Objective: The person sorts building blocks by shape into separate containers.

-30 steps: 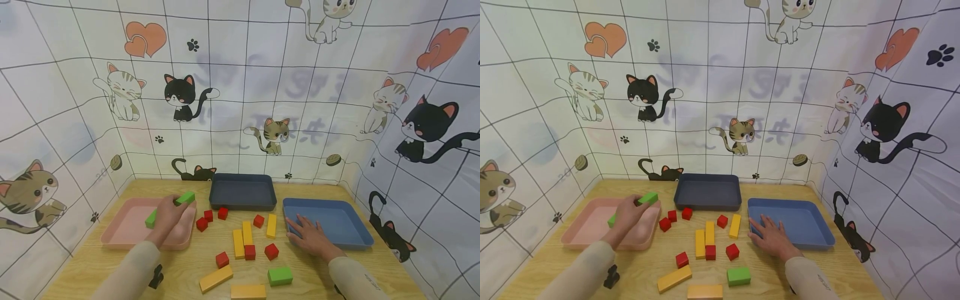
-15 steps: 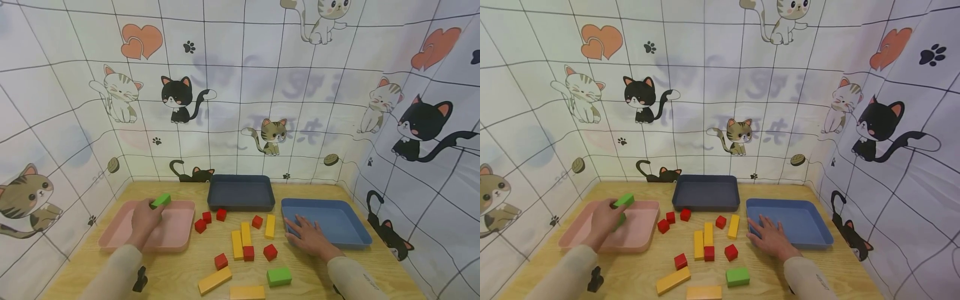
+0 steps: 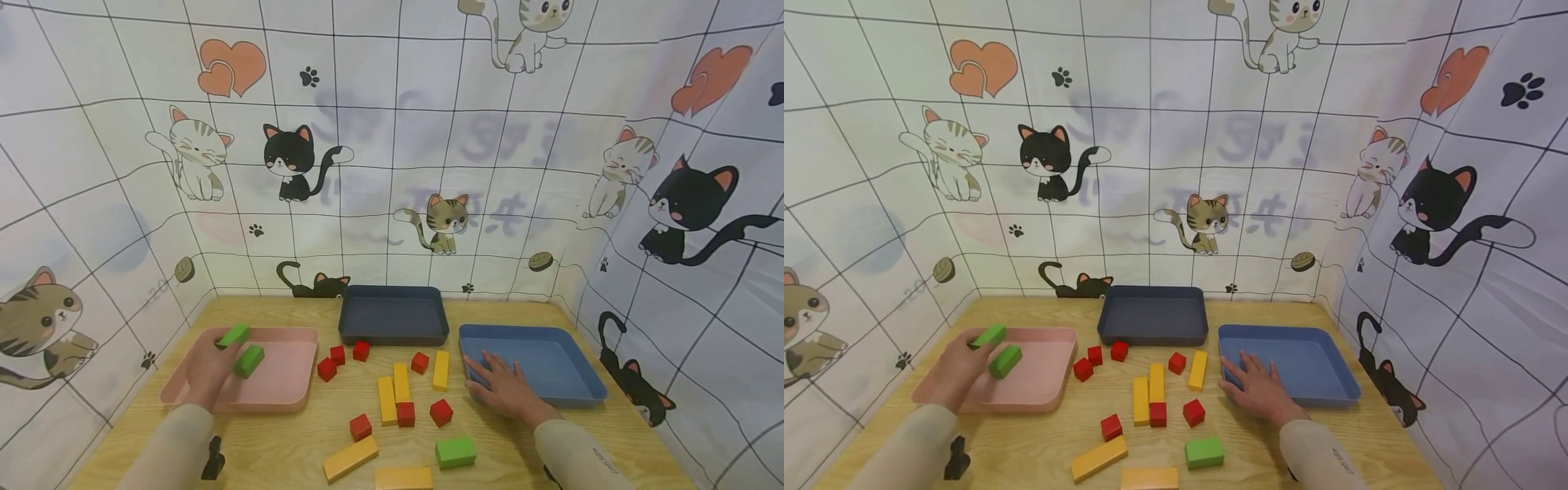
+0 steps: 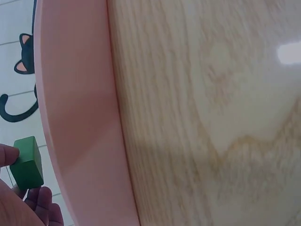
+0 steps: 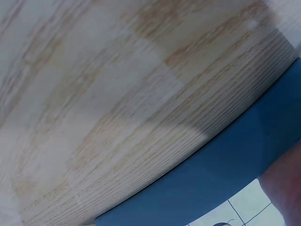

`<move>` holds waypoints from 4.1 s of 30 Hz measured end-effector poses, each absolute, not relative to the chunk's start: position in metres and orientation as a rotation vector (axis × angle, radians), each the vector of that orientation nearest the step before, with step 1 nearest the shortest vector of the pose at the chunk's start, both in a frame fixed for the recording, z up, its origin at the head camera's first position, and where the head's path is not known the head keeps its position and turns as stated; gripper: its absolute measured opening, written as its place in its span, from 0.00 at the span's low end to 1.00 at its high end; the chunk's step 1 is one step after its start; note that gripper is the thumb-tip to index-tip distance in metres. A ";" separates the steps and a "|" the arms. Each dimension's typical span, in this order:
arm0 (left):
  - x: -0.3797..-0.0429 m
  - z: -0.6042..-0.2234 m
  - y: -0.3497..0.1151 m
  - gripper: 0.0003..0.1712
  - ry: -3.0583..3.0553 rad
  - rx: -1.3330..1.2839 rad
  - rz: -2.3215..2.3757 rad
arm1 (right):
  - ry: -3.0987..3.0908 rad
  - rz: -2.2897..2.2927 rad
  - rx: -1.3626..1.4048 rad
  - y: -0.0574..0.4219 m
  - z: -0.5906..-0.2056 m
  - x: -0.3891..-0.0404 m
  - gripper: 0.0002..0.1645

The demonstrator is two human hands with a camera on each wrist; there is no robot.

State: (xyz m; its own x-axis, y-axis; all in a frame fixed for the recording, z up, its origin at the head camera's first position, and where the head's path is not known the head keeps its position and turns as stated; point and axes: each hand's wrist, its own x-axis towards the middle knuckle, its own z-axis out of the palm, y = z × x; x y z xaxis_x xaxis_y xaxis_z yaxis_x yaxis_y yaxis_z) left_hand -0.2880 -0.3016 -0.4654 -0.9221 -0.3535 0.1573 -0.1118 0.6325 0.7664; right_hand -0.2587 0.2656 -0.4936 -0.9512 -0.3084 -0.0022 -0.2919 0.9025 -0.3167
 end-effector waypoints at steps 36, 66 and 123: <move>-0.284 -0.473 -0.310 0.33 -2.718 0.473 -1.226 | 3.027 -0.487 -0.477 0.266 -0.497 -0.261 0.39; -0.304 -0.448 -0.223 0.34 -2.744 0.238 -1.163 | 3.022 -0.457 -0.455 0.268 -0.500 -0.264 0.41; -0.232 -0.450 -0.028 0.29 -2.871 -0.679 -1.391 | 3.026 -0.468 -0.451 0.268 -0.502 -0.264 0.40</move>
